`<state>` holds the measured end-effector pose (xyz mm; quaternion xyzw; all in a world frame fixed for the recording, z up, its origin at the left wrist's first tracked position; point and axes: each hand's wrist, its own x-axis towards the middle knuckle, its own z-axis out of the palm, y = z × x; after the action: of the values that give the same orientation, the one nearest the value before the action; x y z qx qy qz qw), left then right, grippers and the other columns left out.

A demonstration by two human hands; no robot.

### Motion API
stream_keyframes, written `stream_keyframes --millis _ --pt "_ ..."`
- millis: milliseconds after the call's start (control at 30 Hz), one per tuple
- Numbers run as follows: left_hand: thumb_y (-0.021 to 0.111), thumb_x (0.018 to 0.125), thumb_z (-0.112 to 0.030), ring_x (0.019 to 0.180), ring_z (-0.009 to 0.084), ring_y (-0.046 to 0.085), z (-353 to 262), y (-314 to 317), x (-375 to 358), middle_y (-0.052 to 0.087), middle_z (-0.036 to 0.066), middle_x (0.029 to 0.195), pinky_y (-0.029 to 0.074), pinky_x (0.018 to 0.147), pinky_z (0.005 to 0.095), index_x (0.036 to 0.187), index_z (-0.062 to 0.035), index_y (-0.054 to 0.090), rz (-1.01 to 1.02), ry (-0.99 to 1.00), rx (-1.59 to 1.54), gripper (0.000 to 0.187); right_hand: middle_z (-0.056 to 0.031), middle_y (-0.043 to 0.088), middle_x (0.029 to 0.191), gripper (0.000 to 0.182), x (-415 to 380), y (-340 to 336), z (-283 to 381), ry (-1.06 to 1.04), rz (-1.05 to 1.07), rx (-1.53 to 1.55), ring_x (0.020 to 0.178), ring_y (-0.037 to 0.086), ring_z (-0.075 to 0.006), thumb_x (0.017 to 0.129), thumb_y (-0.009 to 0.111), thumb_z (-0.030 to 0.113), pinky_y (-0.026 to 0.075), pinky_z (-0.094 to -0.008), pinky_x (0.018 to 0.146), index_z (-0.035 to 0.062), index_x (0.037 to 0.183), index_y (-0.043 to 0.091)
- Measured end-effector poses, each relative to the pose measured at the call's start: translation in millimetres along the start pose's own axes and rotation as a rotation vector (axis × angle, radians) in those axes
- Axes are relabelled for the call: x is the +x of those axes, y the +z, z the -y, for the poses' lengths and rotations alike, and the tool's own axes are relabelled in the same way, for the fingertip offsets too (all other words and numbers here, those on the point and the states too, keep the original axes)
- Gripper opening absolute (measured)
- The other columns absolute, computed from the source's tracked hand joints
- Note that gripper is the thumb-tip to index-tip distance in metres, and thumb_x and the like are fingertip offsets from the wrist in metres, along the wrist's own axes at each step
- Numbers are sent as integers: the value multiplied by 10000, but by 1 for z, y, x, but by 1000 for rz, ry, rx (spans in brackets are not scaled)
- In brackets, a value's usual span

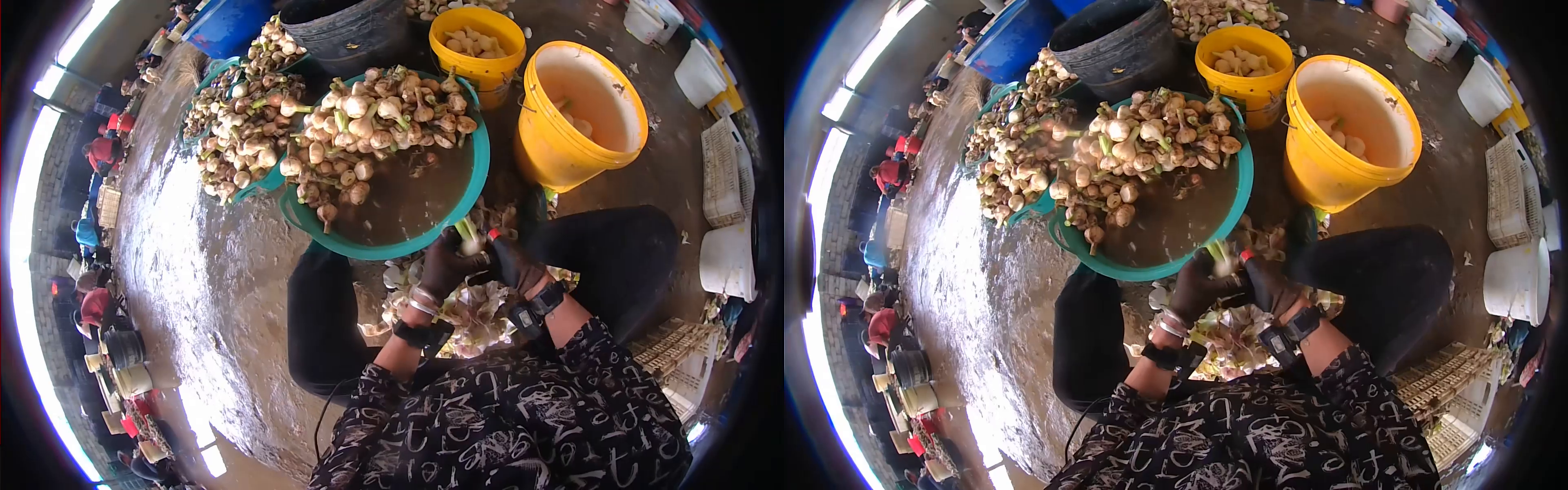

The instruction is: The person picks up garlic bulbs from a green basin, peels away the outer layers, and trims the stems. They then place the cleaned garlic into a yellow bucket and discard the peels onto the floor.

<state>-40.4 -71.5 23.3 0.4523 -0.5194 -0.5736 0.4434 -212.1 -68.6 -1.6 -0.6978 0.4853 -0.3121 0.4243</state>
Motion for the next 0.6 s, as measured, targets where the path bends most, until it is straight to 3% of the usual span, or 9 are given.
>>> stream_keyframes --millis 67,100,233,367,433,467,533,567,600 --pt "756 670 -34 1022 177 548 2 -1 -8 591 95 1095 434 898 321 1152 29 493 -57 107 290 553 -58 600 803 323 1 -4 37 704 48 1162 616 592 -127 948 408 285 471 -271 503 56 1138 533" --pt "727 701 -33 951 178 582 -1 -3 -9 604 104 1053 467 832 306 1129 24 520 -142 249 400 479 -66 608 807 281 -6 -11 30 405 66 520 610 572 -122 947 413 246 457 -262 517 51 1101 543" --pt "706 706 -121 762 211 621 -1 -15 -16 621 161 838 474 701 341 872 -47 670 47 6 329 186 -62 618 834 284 5 -23 43 408 384 -139 699 574 -117 904 516 210 461 -267 617 37 1128 537" --pt "662 786 -159 717 174 617 18 -20 -17 633 123 828 487 638 307 916 -34 654 73 -173 460 180 -84 616 951 386 1 -3 0 125 261 255 836 579 -139 827 627 180 470 -296 734 56 1174 515" --pt "603 861 -196 691 141 605 8 -13 -21 632 71 826 488 590 262 943 -22 633 -107 -502 -336 196 -106 583 1090 484 1 -11 17 88 224 615 992 550 -174 738 712 144 441 -324 845 67 1177 524" --pt "603 861 -196 691 141 605 14 -15 -25 632 71 826 488 590 262 943 -22 633 -107 -502 -335 196 -106 583 1090 484 1 -12 21 88 223 615 992 550 -174 738 712 144 441 -324 845 67 1177 524" --pt "580 879 -171 787 144 606 31 -23 -29 628 63 930 491 685 264 1073 -10 592 65 10 281 252 -117 551 1151 446 1 -15 30 16 86 301 1046 531 -189 715 719 111 431 -324 870 74 1132 564" --pt "580 879 -171 787 144 606 28 -24 -29 628 63 930 491 685 264 1073 -10 592 63 10 282 252 -117 551 1151 446 1 -18 41 15 88 302 1046 531 -189 715 719 111 431 -324 870 74 1132 564" --pt "573 886 -177 812 147 604 20 -24 -29 627 58 944 490 698 259 1073 -12 593 -20 -274 -76 250 -120 551 1145 398 0 -21 55 -144 36 -74 1035 536 -189 713 715 103 437 -324 854 71 1087 584"
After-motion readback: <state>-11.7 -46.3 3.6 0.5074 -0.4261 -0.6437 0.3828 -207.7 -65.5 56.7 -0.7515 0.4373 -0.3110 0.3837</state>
